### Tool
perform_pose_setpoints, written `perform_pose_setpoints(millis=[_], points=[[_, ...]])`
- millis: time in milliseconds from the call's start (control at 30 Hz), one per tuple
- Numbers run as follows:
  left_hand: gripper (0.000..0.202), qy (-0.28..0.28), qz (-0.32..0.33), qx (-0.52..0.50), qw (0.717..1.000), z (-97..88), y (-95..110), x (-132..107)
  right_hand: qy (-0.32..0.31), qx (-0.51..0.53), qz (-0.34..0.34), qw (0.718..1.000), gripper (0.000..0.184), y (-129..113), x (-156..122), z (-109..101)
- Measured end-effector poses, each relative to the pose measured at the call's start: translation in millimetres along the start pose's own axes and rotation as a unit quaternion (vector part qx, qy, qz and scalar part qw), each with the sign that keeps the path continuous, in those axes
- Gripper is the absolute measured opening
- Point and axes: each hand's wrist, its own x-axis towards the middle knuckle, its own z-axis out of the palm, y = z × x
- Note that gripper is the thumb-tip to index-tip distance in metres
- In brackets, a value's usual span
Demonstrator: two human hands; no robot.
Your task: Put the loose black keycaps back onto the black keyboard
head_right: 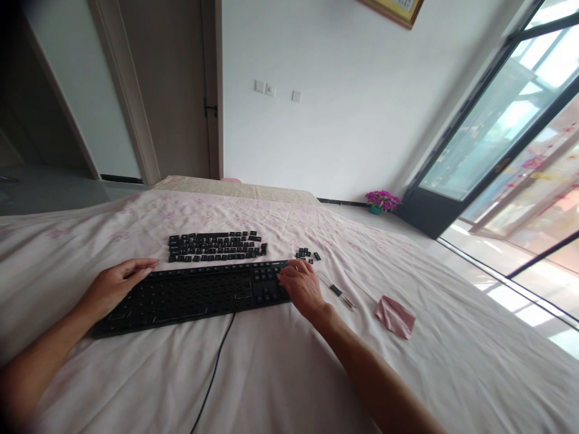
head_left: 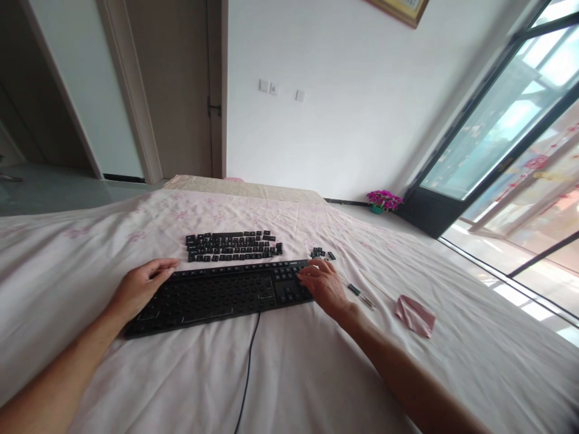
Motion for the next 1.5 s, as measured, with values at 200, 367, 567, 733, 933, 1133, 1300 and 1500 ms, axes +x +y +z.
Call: perform_pose_setpoints(millis=[200,367,567,733,933,1133,1300,1500], points=[[0.051,-0.001,-0.004,0.0,1.0,0.2,-3,1,-0.004,-0.011,-0.017,1.0,0.016,0,1,1],[0.05,-0.007,-0.009,-0.008,1.0,-0.1,-1,1,-0.012,-0.014,-0.036,0.999,0.017,-2,2,-2],[0.049,-0.01,-0.013,-0.013,1.0,0.6,0,0,-0.007,-0.035,-0.041,0.999,0.014,-3,2,0],[0.047,-0.002,-0.005,-0.006,1.0,0.5,-2,0,-0.025,-0.068,-0.076,0.995,0.019,-4,0,4],[0.045,-0.001,-0.011,-0.005,1.0,0.5,0,1,-0.037,-0.112,-0.087,0.989,0.032,-12,-7,6],[0.046,0.0,-0.009,0.0,1.0,0.7,3,-1,-0.079,-0.15,-0.063,0.984,0.045,-25,-12,2],[0.046,-0.006,-0.008,0.011,1.0,-0.1,1,-1,-0.09,-0.123,-0.049,0.987,0.055,-30,-13,-4],[0.051,-0.002,0.005,0.005,1.0,-0.4,-1,0,-0.051,0.023,0.029,0.998,0.05,12,1,-9]])
